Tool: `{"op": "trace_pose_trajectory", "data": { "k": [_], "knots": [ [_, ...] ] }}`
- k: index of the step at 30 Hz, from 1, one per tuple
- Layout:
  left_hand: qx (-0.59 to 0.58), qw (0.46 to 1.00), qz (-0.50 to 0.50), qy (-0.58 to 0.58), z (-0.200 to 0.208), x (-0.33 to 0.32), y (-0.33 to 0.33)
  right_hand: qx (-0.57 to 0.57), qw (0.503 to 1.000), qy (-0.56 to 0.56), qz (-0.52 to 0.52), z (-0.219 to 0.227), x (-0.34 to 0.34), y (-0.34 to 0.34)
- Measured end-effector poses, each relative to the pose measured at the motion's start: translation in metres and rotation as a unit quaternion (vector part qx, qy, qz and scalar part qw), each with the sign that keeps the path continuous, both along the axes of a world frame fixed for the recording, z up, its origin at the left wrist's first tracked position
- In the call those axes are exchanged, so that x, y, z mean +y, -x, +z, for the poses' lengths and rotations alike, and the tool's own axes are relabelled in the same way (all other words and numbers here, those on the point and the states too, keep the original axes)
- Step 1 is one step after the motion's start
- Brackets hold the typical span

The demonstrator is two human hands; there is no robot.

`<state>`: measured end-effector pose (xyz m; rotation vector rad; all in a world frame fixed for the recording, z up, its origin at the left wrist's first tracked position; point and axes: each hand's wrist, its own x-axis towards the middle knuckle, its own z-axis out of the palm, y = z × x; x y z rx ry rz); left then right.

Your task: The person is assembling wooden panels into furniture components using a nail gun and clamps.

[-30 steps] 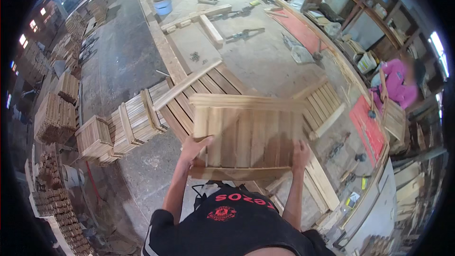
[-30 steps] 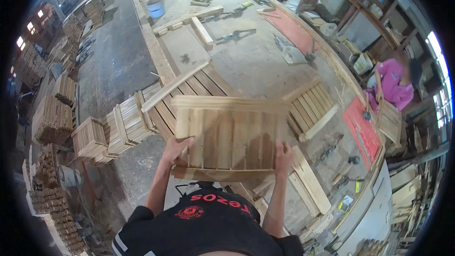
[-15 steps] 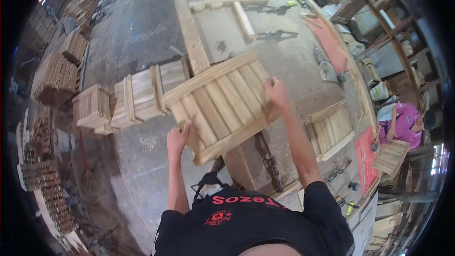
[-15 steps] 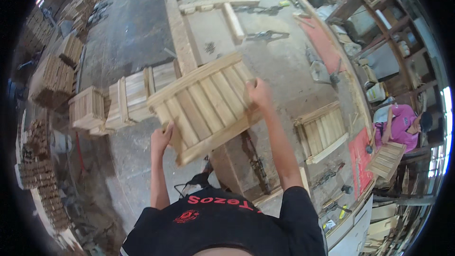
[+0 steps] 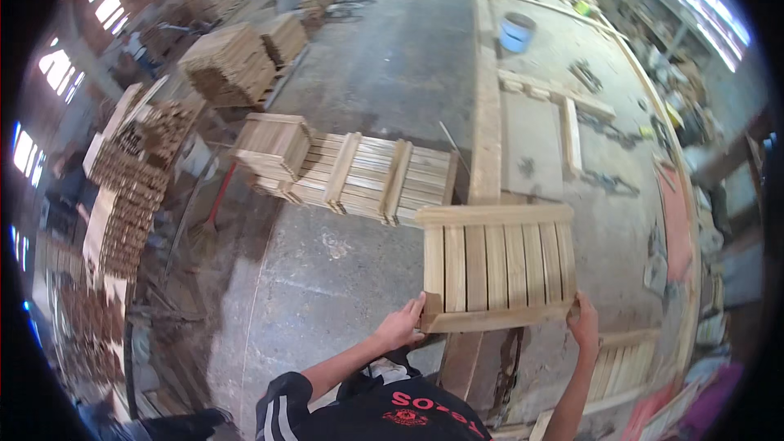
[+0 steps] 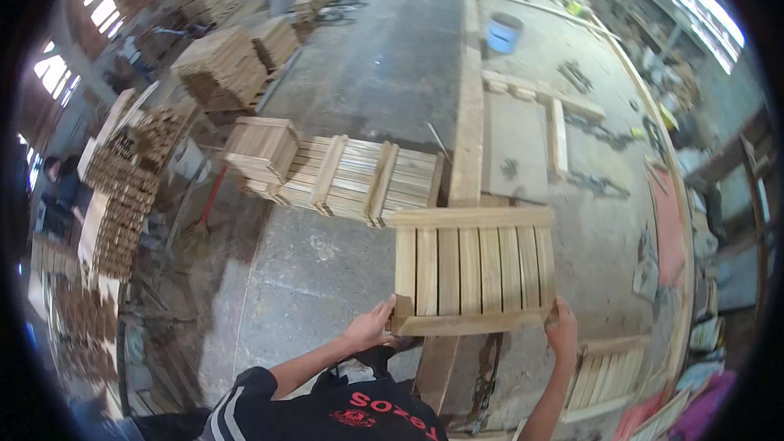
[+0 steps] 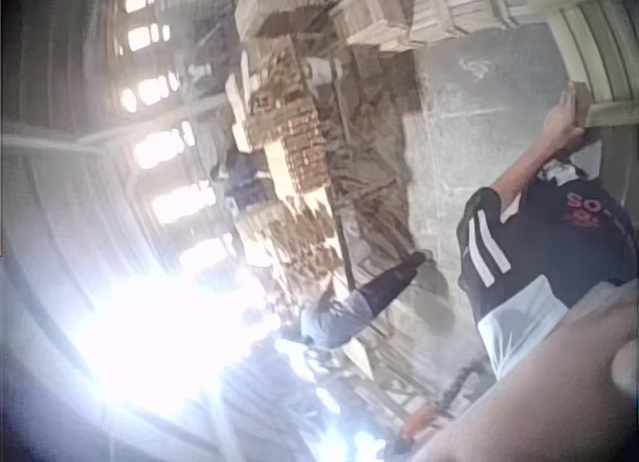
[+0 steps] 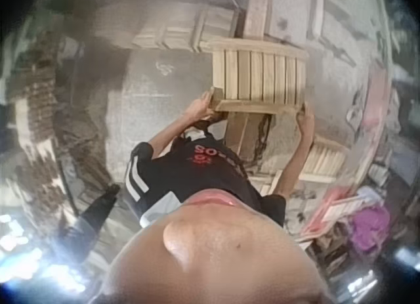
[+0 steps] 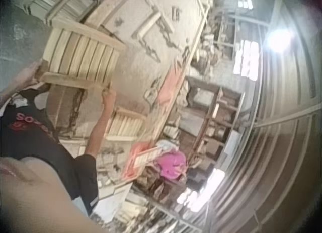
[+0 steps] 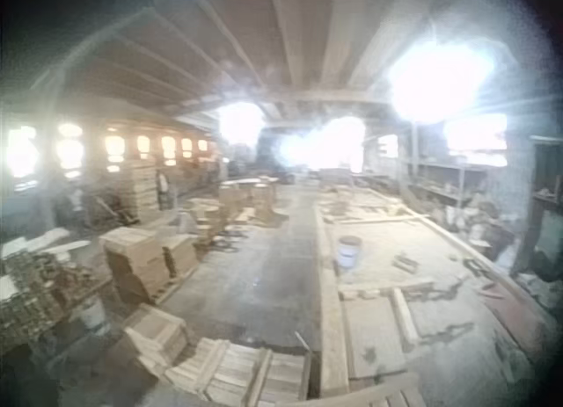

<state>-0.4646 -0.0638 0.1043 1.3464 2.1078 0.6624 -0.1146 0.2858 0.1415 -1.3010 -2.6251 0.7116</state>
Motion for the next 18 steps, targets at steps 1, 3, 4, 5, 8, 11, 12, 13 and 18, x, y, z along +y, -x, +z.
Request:
{"op": "trace_pose_trajectory", "data": {
  "k": [1,3,4,5,8,11,12,13,18],
  "knots": [
    [-0.005,1.0,-0.028,0.012,0.001,0.001,0.004,-0.02,1.0,-0.006,0.015,0.004,0.005,0.002],
    [-0.004,0.999,-0.042,0.019,0.004,0.0,0.009,-0.034,0.998,-0.02,0.043,0.008,0.015,0.01],
    [0.004,0.999,-0.044,0.008,0.002,0.0,0.01,-0.043,0.998,-0.02,0.04,0.009,0.017,0.011],
    [0.011,0.999,-0.046,-0.002,0.001,0.0,0.011,-0.052,0.998,-0.02,0.035,0.011,0.02,0.013],
    [0.008,0.999,-0.038,-0.034,-0.004,0.004,0.013,-0.074,0.997,0.026,0.026,0.019,0.029,0.015],
    [-0.018,0.998,-0.019,-0.06,-0.005,0.005,0.011,-0.068,0.997,0.011,0.025,0.019,0.032,0.009],
    [-0.033,0.997,-0.005,-0.063,-0.006,0.003,0.01,-0.067,0.998,0.007,0.02,0.014,0.031,0.011],
    [-0.034,0.997,-0.012,-0.067,-0.007,0.003,0.008,-0.051,0.999,0.007,0.013,0.008,0.029,0.012],
    [-0.071,0.995,0.008,-0.07,-0.015,-0.016,0.005,-0.037,0.999,-0.005,-0.009,-0.001,0.01,0.018]
  ]
}}
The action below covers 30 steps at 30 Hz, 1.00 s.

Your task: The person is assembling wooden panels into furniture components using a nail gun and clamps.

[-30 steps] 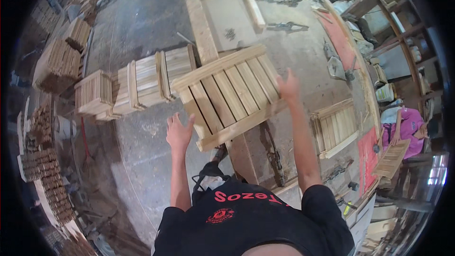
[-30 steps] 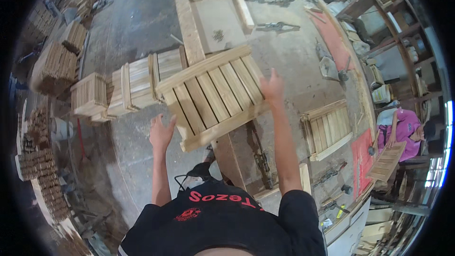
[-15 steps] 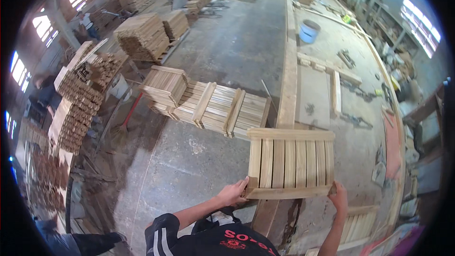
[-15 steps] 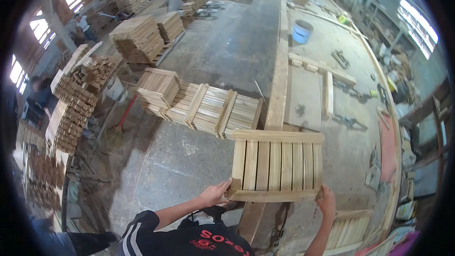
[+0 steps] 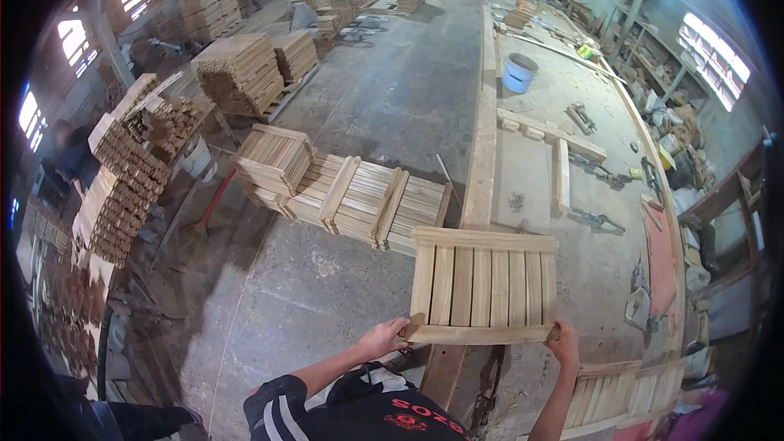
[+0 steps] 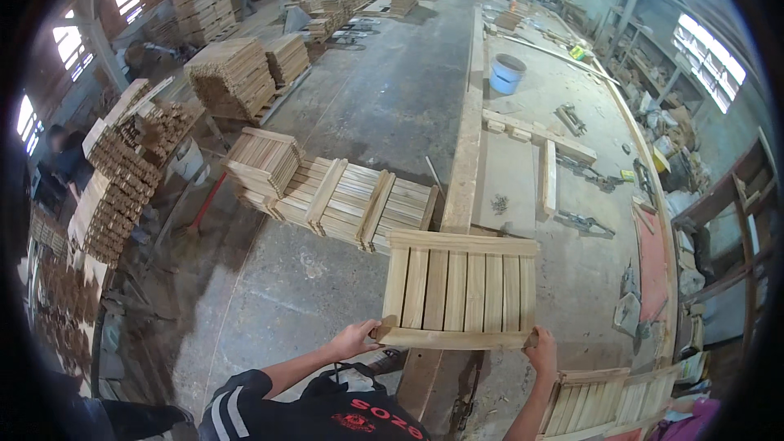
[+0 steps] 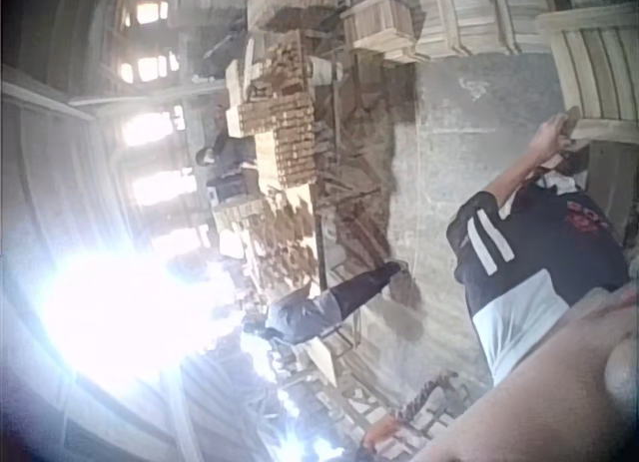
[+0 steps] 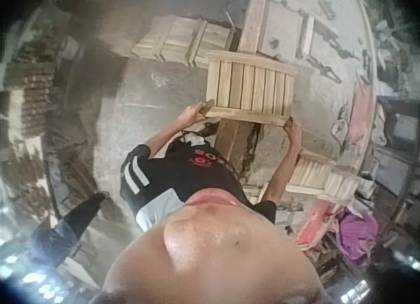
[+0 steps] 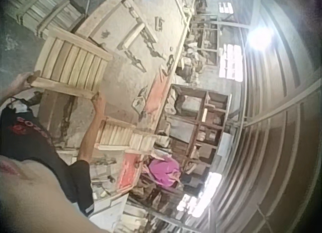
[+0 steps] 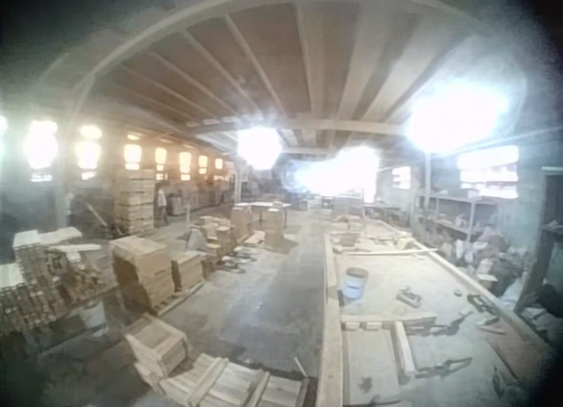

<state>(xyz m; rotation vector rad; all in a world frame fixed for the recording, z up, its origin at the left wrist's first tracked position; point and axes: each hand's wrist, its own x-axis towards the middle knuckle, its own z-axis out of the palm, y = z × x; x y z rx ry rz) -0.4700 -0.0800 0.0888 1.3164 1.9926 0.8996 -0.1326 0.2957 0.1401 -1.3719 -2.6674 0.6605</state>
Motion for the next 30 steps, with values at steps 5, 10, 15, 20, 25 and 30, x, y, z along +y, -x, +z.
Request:
{"op": "trace_pose_trajectory", "data": {
  "k": [5,10,15,20,25,30],
  "knots": [
    [0.019,0.999,-0.046,0.015,-0.002,0.019,0.01,0.06,0.996,-0.015,-0.068,-0.02,-0.015,-0.027],
    [0.186,0.977,-0.036,0.098,0.11,0.084,0.005,0.171,0.957,-0.005,-0.233,0.004,-0.095,-0.053],
    [-0.057,0.995,-0.08,0.002,0.168,0.207,-0.073,0.08,0.901,0.004,-0.425,-0.005,-0.149,-0.16],
    [-0.094,0.947,-0.304,-0.042,0.132,0.275,-0.21,0.029,0.772,0.039,-0.633,-0.049,-0.171,-0.281],
    [-0.1,0.908,-0.405,-0.048,0.101,0.269,-0.281,-0.047,0.659,0.088,-0.746,-0.147,-0.139,-0.357],
    [-0.173,0.904,-0.389,0.041,0.07,0.251,-0.304,0.113,0.727,0.113,-0.668,-0.17,-0.126,-0.411]
  ]
}}
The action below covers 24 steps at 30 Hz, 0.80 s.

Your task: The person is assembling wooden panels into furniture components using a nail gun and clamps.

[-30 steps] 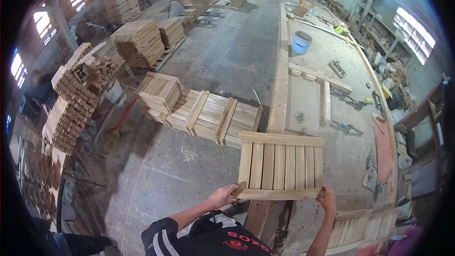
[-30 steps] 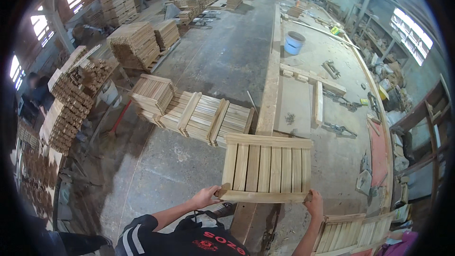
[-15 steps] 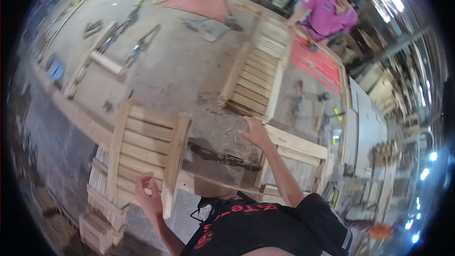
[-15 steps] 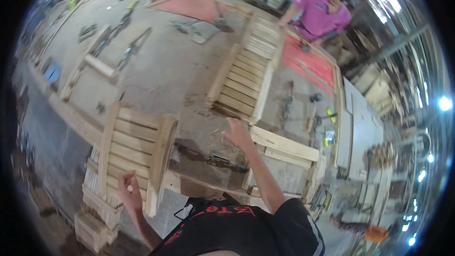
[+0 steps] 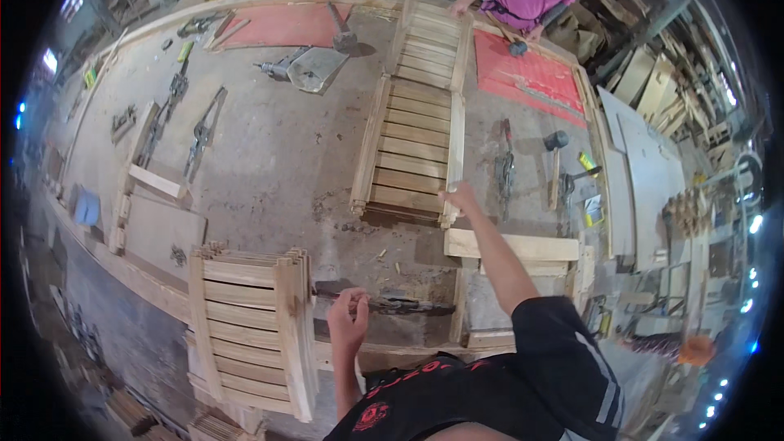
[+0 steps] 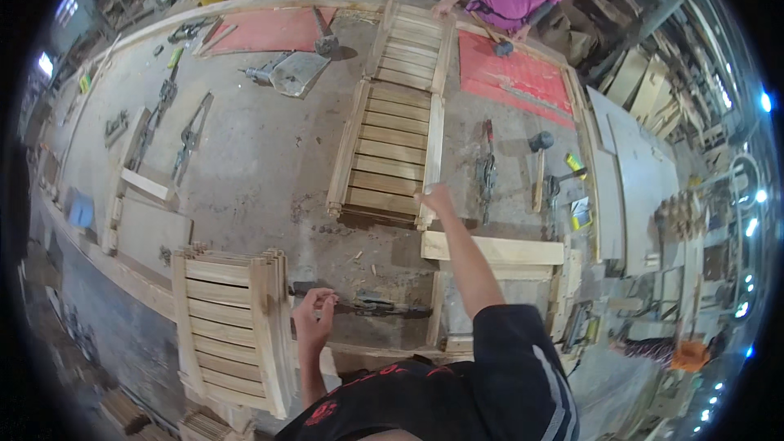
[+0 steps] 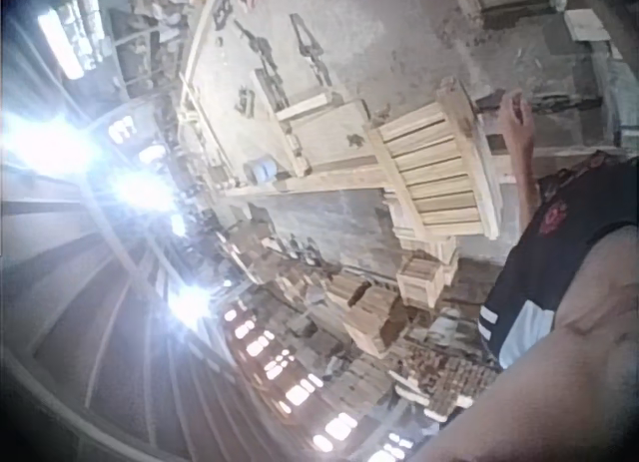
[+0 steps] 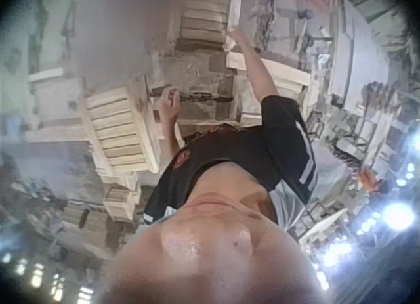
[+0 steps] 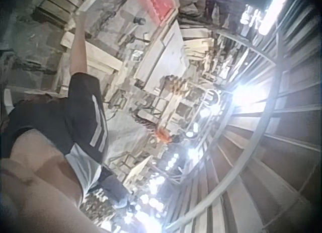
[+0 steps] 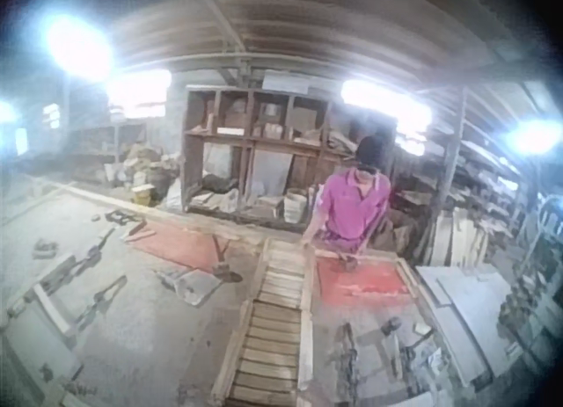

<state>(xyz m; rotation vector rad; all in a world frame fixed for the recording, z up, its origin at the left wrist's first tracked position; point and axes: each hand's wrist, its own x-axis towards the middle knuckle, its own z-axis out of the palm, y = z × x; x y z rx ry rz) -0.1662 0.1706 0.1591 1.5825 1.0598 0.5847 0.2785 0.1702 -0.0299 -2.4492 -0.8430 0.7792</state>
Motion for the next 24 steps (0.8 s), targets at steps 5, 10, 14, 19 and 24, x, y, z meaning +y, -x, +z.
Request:
{"op": "trace_pose_trajectory", "data": {
  "k": [5,10,14,19,24],
  "knots": [
    [0.002,0.999,0.004,0.053,-0.03,-0.017,-0.014,0.303,0.938,-0.092,-0.144,0.107,0.01,0.045],
    [-0.236,0.861,0.02,0.449,-0.036,-0.045,-0.124,0.393,0.855,-0.266,-0.208,0.184,-0.072,0.081],
    [-0.361,0.718,0.297,0.515,-0.066,-0.104,-0.16,0.428,0.798,-0.379,-0.192,0.144,-0.225,0.187],
    [-0.322,0.769,0.413,0.366,-0.085,-0.229,-0.147,0.336,0.933,-0.056,0.117,0.116,-0.385,0.178],
    [-0.195,0.835,0.436,0.271,-0.079,-0.297,-0.135,0.141,0.946,-0.09,0.277,0.172,-0.482,0.114]
  ]
}}
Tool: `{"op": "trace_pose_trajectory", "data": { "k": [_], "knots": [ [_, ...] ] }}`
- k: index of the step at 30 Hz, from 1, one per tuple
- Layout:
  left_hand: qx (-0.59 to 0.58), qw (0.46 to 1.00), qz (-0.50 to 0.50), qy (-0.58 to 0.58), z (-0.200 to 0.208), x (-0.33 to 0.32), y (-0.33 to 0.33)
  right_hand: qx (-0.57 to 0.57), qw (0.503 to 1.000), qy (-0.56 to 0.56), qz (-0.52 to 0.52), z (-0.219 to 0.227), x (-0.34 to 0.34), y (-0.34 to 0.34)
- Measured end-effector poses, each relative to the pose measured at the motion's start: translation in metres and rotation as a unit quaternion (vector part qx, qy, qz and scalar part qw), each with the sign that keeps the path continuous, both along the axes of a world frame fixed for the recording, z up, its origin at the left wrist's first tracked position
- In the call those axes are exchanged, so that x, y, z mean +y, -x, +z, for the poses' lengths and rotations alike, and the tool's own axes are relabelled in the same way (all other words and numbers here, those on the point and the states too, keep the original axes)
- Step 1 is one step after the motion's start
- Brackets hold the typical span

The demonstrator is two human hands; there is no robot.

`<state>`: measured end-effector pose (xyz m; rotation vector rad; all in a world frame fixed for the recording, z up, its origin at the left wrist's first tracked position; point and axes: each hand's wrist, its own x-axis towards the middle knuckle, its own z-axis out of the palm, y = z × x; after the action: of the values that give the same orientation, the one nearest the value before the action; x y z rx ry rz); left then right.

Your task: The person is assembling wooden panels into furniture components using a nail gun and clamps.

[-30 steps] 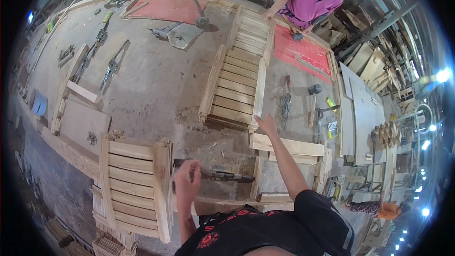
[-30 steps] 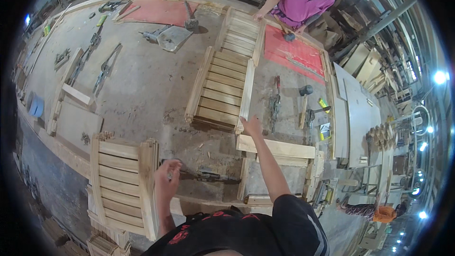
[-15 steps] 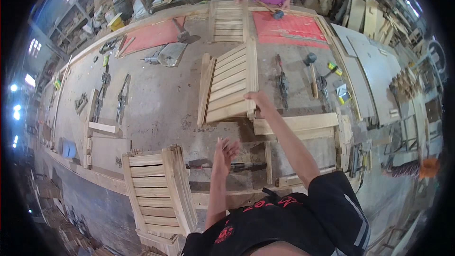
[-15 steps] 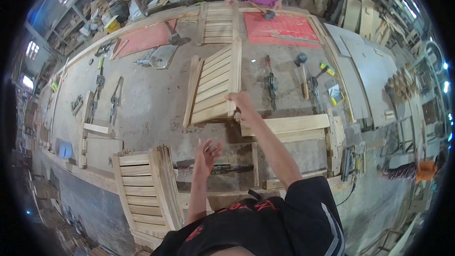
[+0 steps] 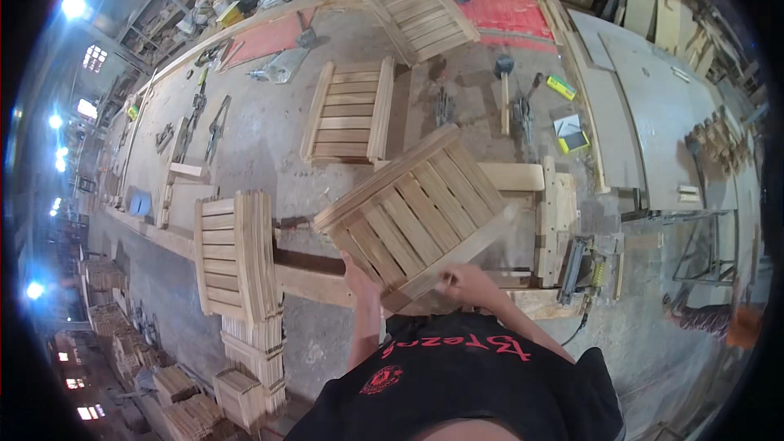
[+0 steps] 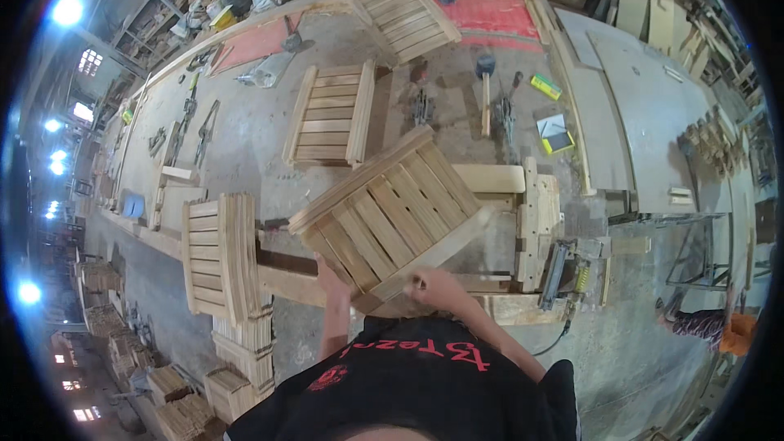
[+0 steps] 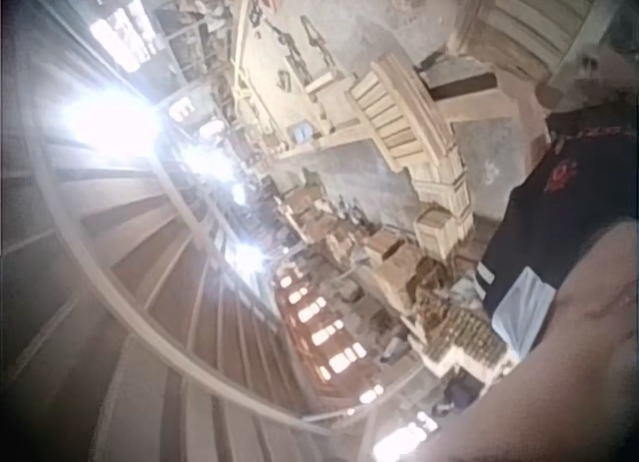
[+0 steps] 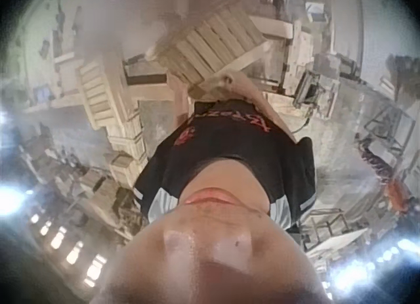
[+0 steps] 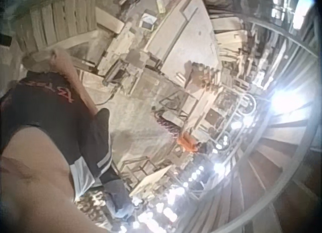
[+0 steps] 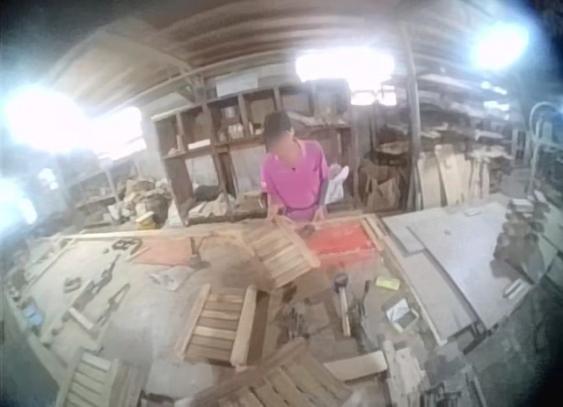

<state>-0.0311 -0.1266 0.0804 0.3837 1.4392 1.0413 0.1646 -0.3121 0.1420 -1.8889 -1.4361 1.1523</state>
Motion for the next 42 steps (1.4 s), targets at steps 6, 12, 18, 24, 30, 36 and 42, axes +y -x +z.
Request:
{"op": "trace_pose_trajectory", "data": {
  "k": [6,12,18,24,30,36,42],
  "knots": [
    [0.161,0.969,-0.188,-0.019,-0.03,-0.005,-0.002,-0.188,0.966,-0.137,-0.108,-0.065,-0.06,-0.057],
    [0.391,0.863,-0.315,-0.056,-0.052,0.011,-0.082,-0.162,0.98,-0.042,-0.109,-0.132,-0.103,-0.051],
    [0.493,0.655,-0.563,-0.103,-0.113,0.038,-0.07,-0.209,0.968,-0.061,-0.121,-0.144,-0.103,-0.065],
    [0.562,0.453,-0.686,-0.091,-0.096,0.071,-0.105,-0.193,0.934,-0.124,-0.273,-0.179,-0.115,-0.063],
    [0.652,0.52,-0.522,-0.18,-0.019,0.286,-0.113,-0.322,0.894,-0.122,-0.287,-0.203,-0.105,-0.044],
    [0.508,0.419,-0.578,-0.483,-0.048,0.295,-0.128,-0.343,0.895,-0.112,-0.262,-0.198,-0.109,-0.04],
    [0.603,0.579,-0.499,-0.226,-0.054,0.086,-0.022,-0.288,0.92,-0.052,-0.262,-0.163,-0.111,-0.03]
  ]
}}
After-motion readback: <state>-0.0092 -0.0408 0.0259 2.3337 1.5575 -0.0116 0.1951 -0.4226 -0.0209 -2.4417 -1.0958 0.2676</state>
